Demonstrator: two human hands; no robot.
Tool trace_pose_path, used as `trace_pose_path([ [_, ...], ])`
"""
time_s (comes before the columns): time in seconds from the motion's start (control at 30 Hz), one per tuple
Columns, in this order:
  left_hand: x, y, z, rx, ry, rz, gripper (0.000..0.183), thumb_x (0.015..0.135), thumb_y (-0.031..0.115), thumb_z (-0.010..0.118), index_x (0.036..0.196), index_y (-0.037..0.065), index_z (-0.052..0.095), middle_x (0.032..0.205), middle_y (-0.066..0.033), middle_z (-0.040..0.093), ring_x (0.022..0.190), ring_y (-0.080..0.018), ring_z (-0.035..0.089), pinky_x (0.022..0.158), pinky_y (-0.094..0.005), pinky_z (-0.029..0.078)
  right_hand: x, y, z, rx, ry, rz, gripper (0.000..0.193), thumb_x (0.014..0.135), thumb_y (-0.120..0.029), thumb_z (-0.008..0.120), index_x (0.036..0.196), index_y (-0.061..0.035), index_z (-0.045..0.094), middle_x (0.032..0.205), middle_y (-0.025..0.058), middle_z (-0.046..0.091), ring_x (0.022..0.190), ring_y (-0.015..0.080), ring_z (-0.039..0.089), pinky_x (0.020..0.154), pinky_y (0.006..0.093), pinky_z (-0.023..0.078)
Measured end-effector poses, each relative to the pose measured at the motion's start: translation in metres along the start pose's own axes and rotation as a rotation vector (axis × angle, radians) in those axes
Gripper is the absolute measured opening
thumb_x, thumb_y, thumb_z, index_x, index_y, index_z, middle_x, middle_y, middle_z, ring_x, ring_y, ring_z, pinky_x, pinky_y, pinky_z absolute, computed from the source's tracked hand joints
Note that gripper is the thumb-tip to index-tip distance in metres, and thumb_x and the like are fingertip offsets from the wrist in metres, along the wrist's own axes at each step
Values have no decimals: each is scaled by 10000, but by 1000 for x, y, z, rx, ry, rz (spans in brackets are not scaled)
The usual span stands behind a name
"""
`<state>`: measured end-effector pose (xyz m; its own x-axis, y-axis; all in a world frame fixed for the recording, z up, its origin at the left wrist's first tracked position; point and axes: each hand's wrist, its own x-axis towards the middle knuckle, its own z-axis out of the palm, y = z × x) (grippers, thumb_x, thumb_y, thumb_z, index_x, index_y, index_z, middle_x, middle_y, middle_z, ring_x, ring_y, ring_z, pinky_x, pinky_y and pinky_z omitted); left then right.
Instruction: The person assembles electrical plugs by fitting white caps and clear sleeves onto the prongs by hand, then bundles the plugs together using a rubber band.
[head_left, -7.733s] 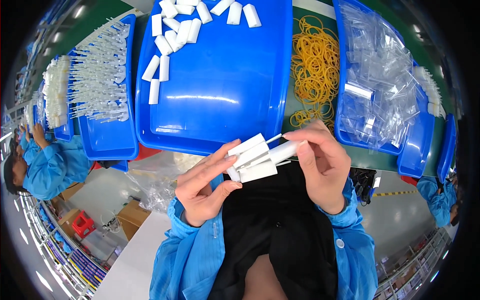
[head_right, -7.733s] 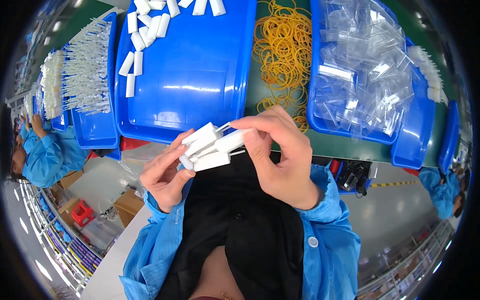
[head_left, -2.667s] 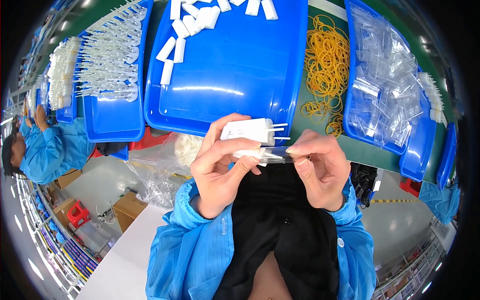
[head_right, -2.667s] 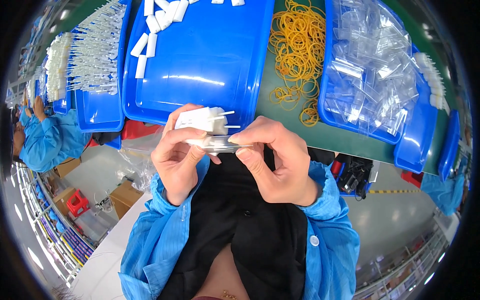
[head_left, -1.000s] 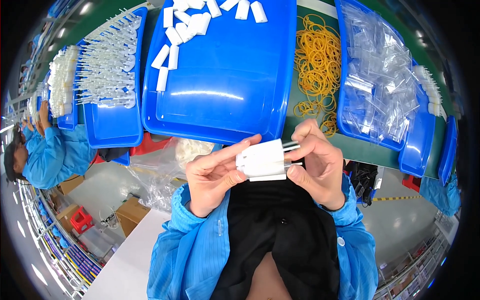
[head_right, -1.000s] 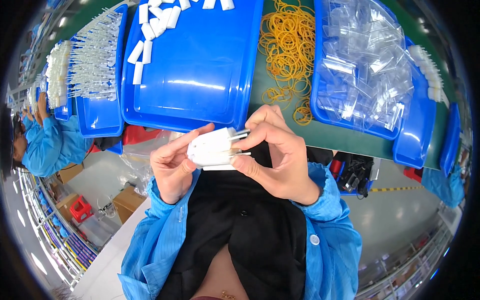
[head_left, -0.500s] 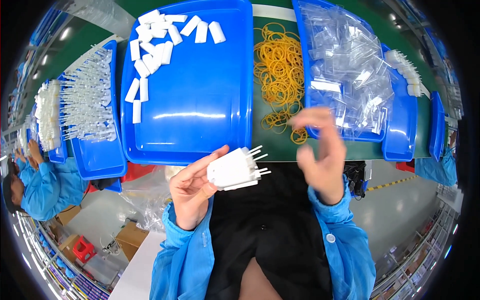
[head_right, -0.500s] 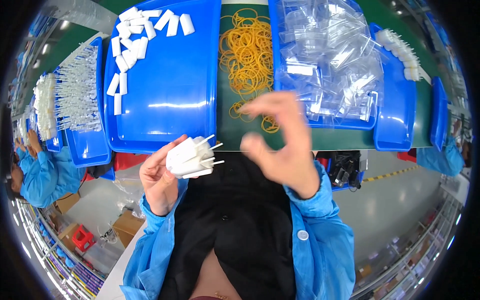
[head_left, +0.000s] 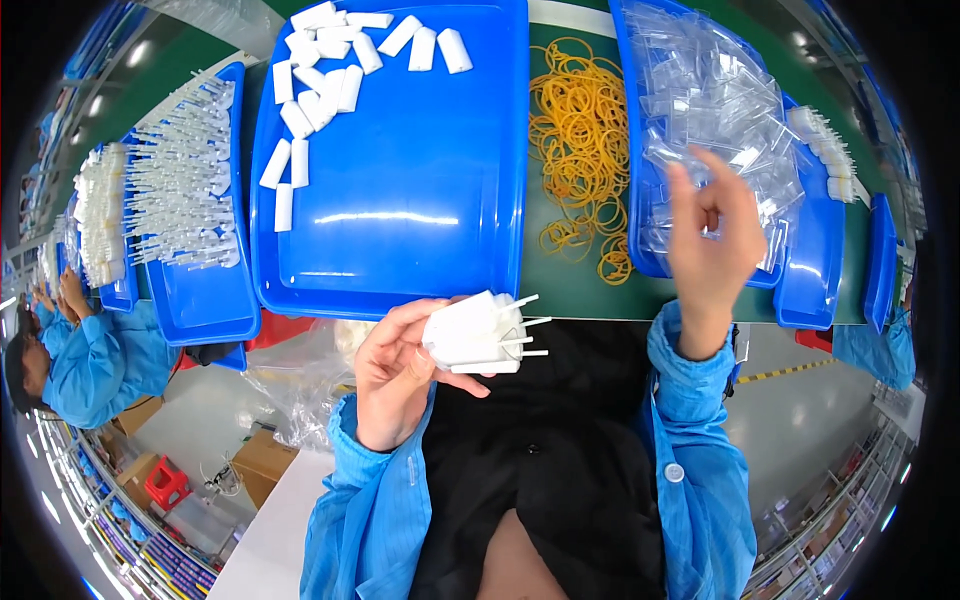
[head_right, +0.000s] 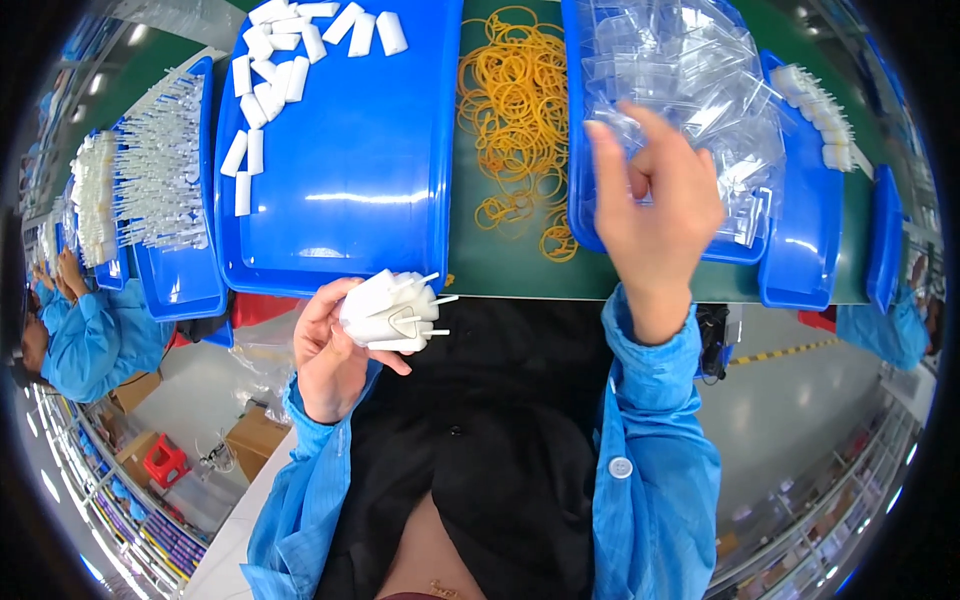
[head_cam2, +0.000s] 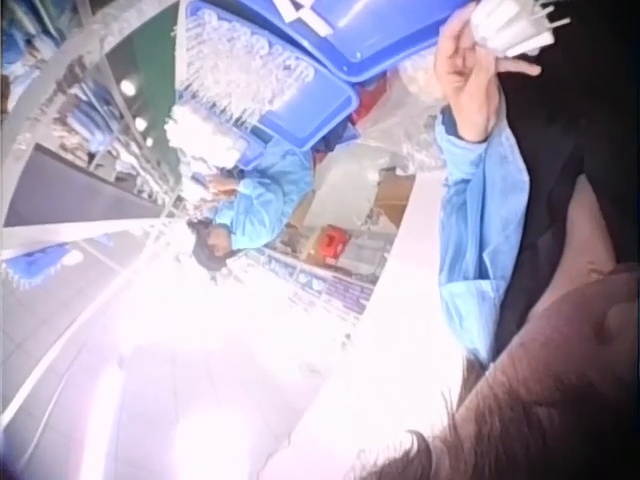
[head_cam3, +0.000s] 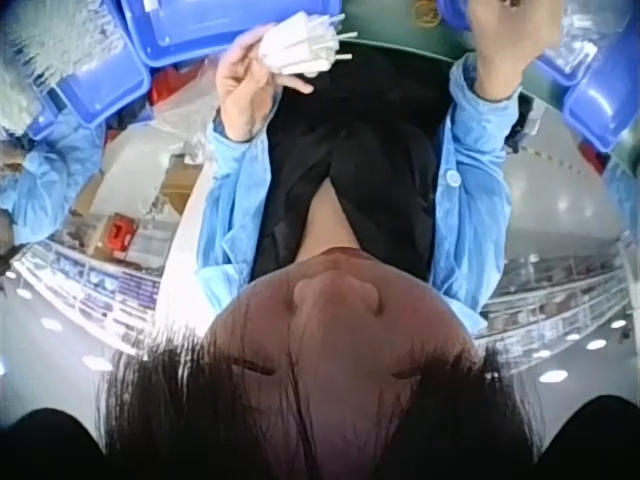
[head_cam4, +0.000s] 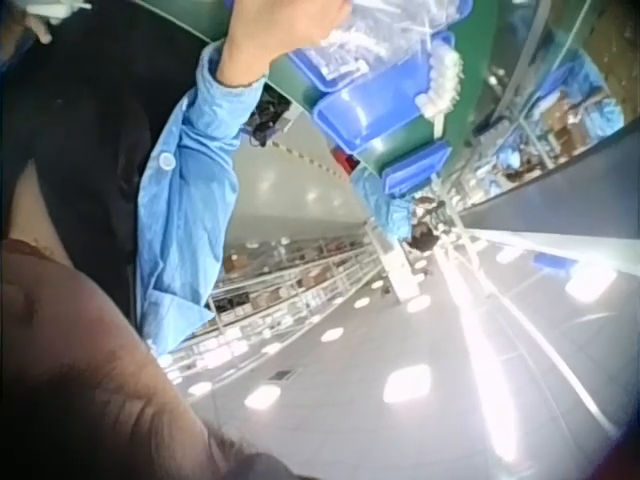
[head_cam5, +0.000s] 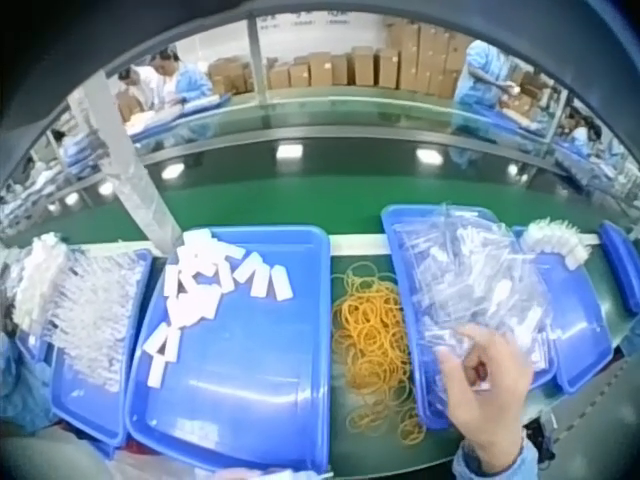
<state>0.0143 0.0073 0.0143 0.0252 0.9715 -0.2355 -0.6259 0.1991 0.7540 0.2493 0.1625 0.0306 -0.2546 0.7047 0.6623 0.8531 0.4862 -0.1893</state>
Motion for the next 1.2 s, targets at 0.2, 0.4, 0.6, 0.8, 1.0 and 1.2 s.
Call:
trace_pose_path([
  [0.2,4,-4,5,67,36,40,432,861,172,572,1235,12,426,1270,-274,436,990,-348,595,570,-378,584,-10,-12,-31,1152,-74,670,110,903,-84,518,883,13,565,586,2,492,483,49,424,441,183,292],
  [0.4,1,-6,0,68,-66,164,339,843,0,563,1164,-25,456,1272,-288,405,1060,-332,547,675,-384,583,-37,-45,-39,1083,-240,587,138,780,62,622,915,50,597,708,51,598,520,44,481,516,164,373],
  [0.6,-1,-6,-1,128,-46,243,326,811,-42,591,1120,-34,488,1271,-290,401,1042,-334,557,698,-392,584,-38,-57,-39,1312,-411,543,147,813,42,601,959,50,589,809,59,582,643,52,501,585,166,382],
  [0.8,-3,-6,1,152,-29,285,324,791,-55,611,1097,-40,503,1265,-287,407,1027,-338,568,721,-400,585,-39,-71,-35,1406,-462,590,147,854,-6,585,992,45,577,840,56,560,705,56,521,636,172,412],
  [1.0,-3,-8,1,172,20,331,324,786,-29,635,1082,-43,504,1263,-284,411,1013,-336,578,726,-398,585,-42,-78,-32,1310,-484,530,149,845,-1,594,988,37,580,760,29,537,585,31,433,537,169,341],
  [1.2,-1,-7,3,253,15,362,275,801,-14,625,1060,-46,537,1259,-264,421,1013,-315,576,719,-376,582,-50,-88,-26,1229,-305,420,158,830,13,601,985,40,578,735,39,533,541,44,407,510,176,321],
])
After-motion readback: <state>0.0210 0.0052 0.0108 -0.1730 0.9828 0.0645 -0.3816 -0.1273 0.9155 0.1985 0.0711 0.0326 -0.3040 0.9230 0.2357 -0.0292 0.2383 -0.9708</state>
